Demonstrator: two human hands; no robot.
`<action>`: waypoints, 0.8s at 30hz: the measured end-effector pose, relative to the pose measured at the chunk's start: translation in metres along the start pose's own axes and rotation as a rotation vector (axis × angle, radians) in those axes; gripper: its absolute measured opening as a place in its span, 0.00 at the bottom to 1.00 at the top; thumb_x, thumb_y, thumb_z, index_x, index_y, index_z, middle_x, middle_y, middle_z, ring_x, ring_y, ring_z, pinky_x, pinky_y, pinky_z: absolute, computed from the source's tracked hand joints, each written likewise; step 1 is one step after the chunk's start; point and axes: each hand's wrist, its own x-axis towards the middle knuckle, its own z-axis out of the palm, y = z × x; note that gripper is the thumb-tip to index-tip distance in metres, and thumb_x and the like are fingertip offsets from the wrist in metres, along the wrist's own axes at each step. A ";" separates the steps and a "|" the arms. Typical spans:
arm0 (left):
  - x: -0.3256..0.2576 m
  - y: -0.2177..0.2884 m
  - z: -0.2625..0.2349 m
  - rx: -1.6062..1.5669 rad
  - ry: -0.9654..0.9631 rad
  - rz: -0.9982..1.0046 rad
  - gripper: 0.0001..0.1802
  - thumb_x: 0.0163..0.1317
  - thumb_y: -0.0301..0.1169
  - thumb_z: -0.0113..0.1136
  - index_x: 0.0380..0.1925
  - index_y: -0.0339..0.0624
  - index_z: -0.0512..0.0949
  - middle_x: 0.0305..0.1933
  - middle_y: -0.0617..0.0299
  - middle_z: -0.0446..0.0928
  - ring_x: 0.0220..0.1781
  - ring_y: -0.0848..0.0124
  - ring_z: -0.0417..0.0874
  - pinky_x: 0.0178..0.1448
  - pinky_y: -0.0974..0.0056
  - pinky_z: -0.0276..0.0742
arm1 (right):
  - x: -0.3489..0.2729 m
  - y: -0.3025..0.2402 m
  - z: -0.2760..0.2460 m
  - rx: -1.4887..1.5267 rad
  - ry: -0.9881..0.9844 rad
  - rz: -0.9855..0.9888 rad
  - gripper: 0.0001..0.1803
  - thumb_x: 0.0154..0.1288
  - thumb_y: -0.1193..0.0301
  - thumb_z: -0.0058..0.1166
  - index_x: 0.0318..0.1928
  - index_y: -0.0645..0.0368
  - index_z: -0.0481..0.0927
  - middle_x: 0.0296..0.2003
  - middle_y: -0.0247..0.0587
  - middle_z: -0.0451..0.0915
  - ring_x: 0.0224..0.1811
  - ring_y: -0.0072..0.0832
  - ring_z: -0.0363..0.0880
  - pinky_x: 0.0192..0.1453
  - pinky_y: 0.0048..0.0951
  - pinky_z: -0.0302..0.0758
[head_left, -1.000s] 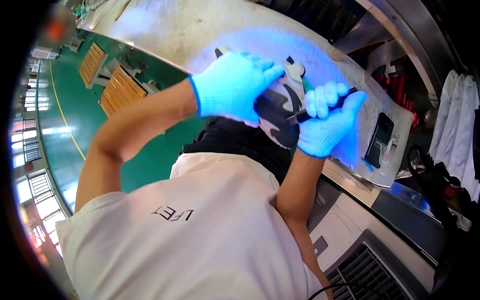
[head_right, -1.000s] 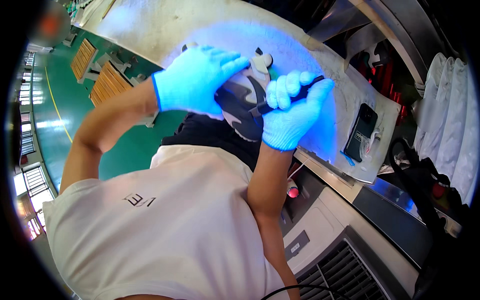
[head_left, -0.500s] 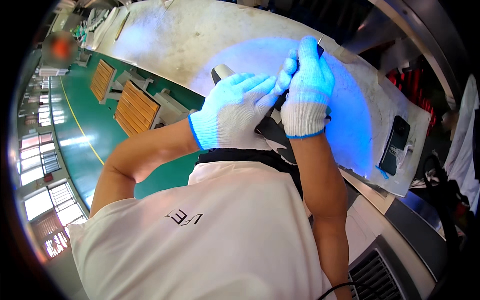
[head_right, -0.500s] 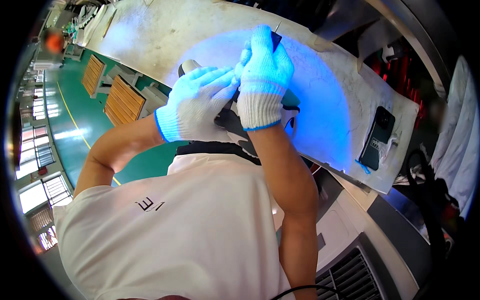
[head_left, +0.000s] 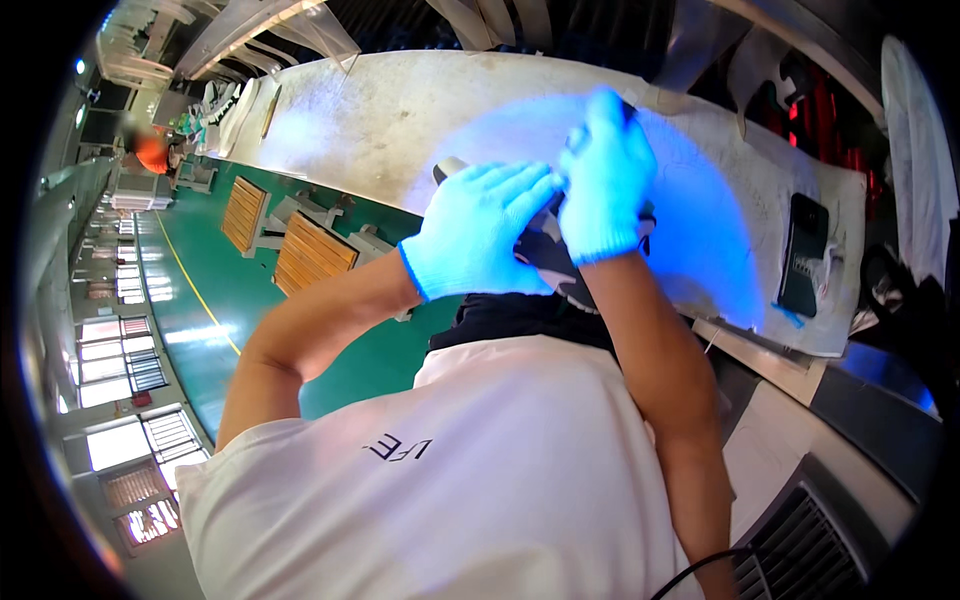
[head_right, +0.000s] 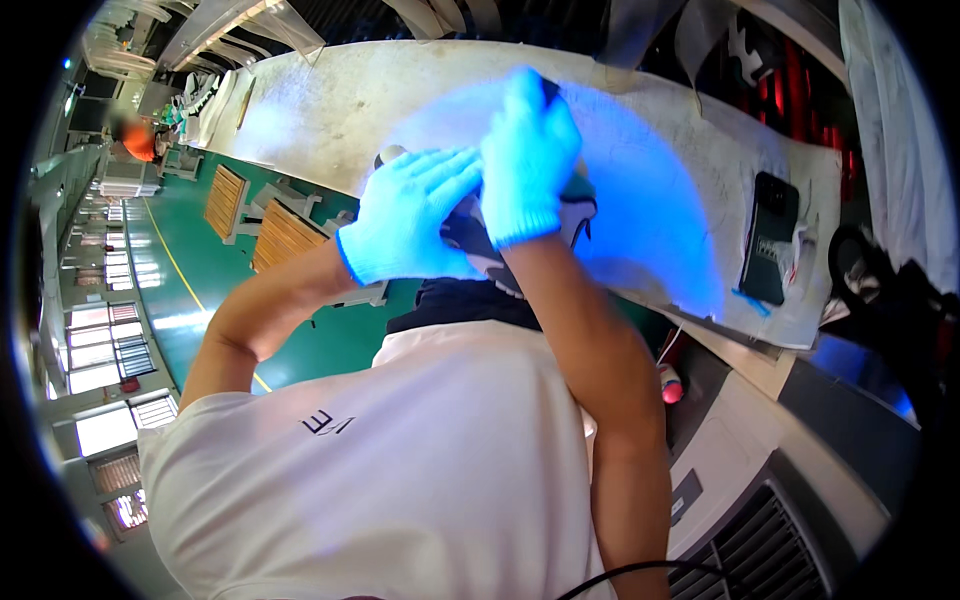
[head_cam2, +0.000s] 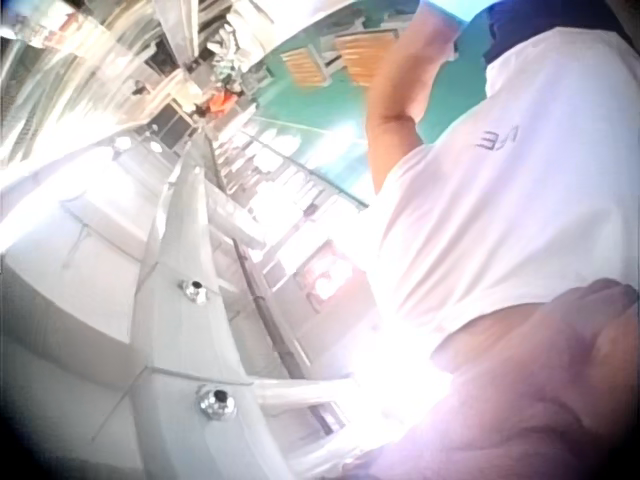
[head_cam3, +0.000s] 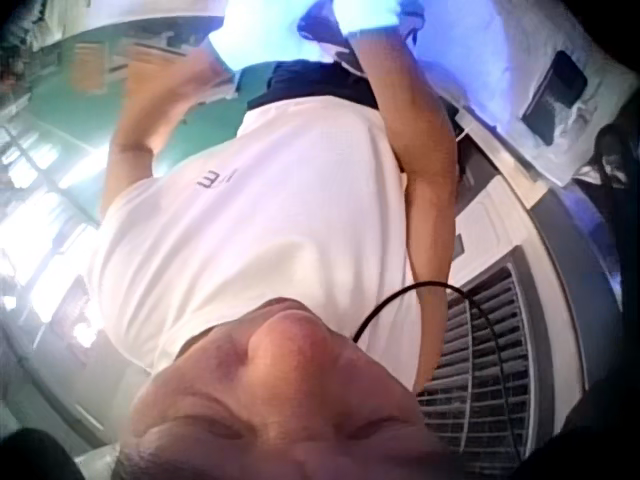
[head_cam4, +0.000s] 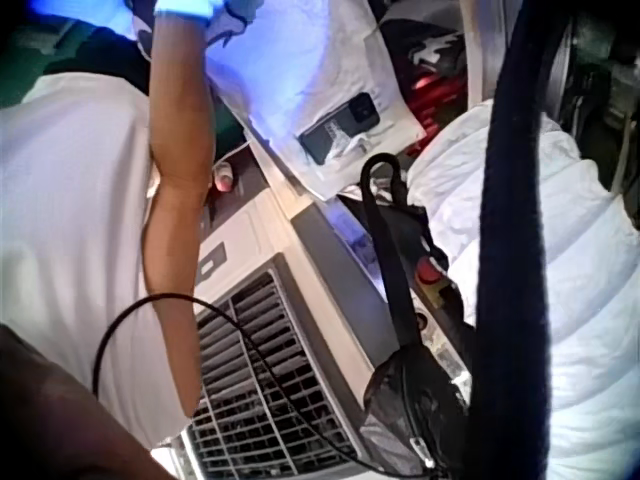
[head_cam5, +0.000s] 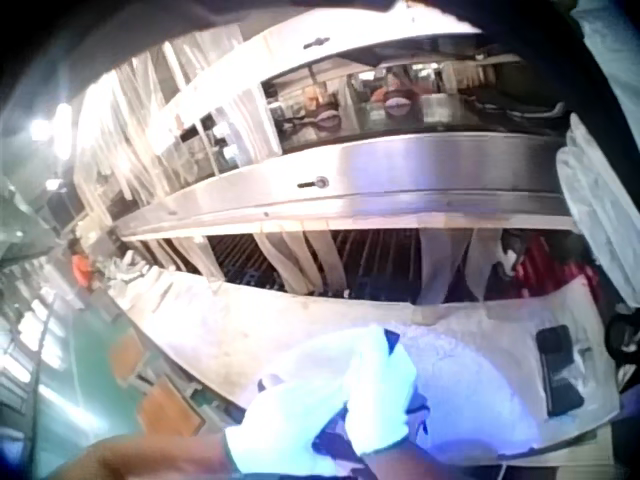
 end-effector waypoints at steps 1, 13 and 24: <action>0.003 -0.001 -0.001 -0.057 -0.048 -0.058 0.60 0.39 0.60 0.87 0.71 0.37 0.80 0.64 0.45 0.86 0.61 0.45 0.90 0.66 0.47 0.85 | 0.010 0.005 0.004 -0.050 -0.080 -0.006 0.20 0.84 0.54 0.61 0.36 0.53 0.76 0.21 0.31 0.72 0.17 0.25 0.68 0.21 0.32 0.65; 0.000 -0.016 -0.022 -0.034 -0.193 -0.146 0.62 0.42 0.63 0.89 0.76 0.43 0.78 0.76 0.47 0.81 0.74 0.43 0.84 0.77 0.43 0.79 | 0.032 -0.010 -0.028 0.158 -0.164 0.020 0.21 0.88 0.53 0.56 0.35 0.49 0.75 0.23 0.30 0.72 0.21 0.26 0.70 0.27 0.34 0.71; 0.001 0.011 0.001 0.007 -0.007 -0.124 0.59 0.41 0.66 0.88 0.70 0.41 0.83 0.74 0.44 0.83 0.72 0.41 0.86 0.75 0.42 0.83 | 0.000 -0.027 -0.067 0.215 -0.263 0.061 0.21 0.89 0.52 0.54 0.38 0.52 0.77 0.25 0.32 0.75 0.20 0.26 0.70 0.26 0.32 0.68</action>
